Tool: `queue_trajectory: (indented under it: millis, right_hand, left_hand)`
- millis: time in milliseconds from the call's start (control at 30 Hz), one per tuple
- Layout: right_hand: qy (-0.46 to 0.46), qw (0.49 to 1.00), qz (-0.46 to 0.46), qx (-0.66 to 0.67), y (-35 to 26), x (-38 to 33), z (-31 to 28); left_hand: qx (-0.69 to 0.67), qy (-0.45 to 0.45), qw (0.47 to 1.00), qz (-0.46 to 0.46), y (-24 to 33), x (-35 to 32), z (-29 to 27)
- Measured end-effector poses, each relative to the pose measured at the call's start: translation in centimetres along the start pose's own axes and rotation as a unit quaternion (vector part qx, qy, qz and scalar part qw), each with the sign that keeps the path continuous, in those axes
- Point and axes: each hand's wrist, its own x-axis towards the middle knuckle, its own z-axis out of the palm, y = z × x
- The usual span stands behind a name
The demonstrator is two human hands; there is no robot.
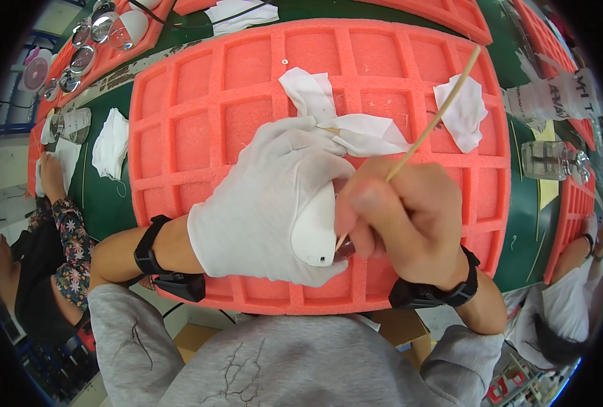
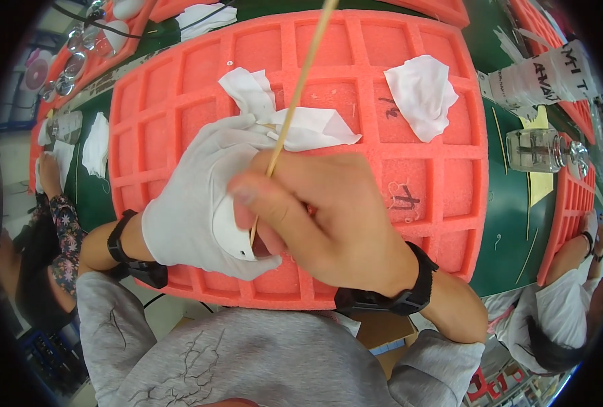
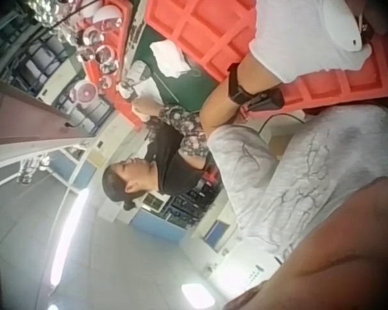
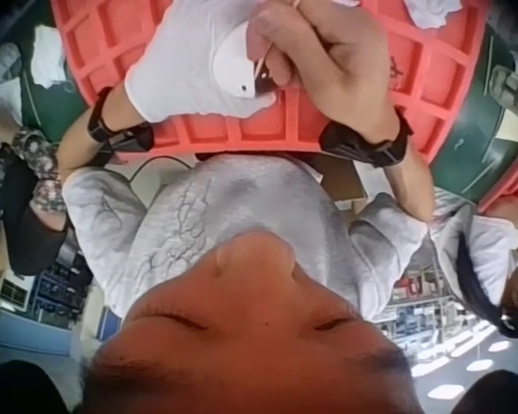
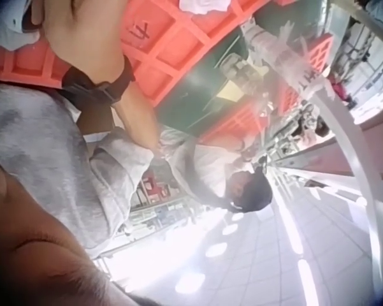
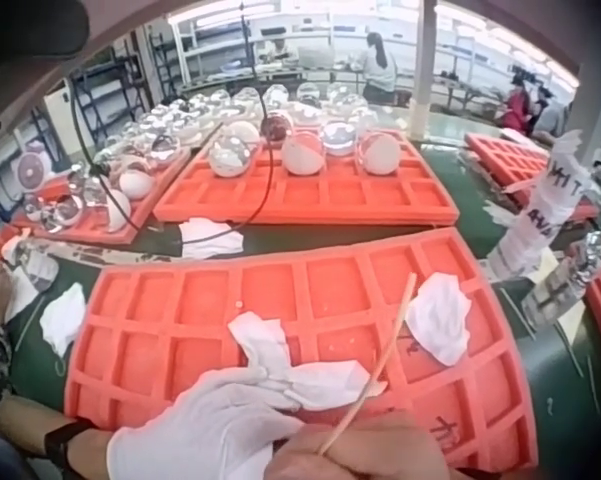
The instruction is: The person uses a wooden stick to apply glue to the seam of a plastic sphere and then wipes it with a cloth. After removing a glove to inspect the sphere, they put the glove back on and continue wiping the device.
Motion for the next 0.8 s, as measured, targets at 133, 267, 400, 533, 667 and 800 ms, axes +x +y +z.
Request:
queue_trajectory:
  millis: [133,267,400,533,667,800]
  right_hand:
    - [0.076,0.991,0.084,0.071,-1.0,0.7,0.8]
    - [0.082,0.994,0.044,0.062,-0.4,0.3,0.8]
    - [0.008,0.997,-0.061,-0.041,0.5,0.2,-0.1]
    - [0.065,0.997,0.018,0.024,-0.2,0.5,0.7]
    - [0.108,0.987,0.09,0.08,-0.6,0.6,1.0]
    - [0.095,0.991,0.06,0.066,-0.2,0.4,0.9]
  left_hand:
    - [-0.039,-0.051,0.997,-0.046,-0.3,0.0,-0.4]
    - [-0.016,-0.038,0.999,-0.016,-0.3,0.2,-0.3]
    - [0.012,0.017,1.0,0.005,0.2,0.2,-0.1]
    - [-0.019,0.01,1.0,0.005,-0.2,0.3,0.0]
    - [-0.043,-0.002,0.999,0.01,-0.6,0.3,0.2]
    - [-0.046,-0.032,0.998,-0.001,-0.6,0.4,0.0]
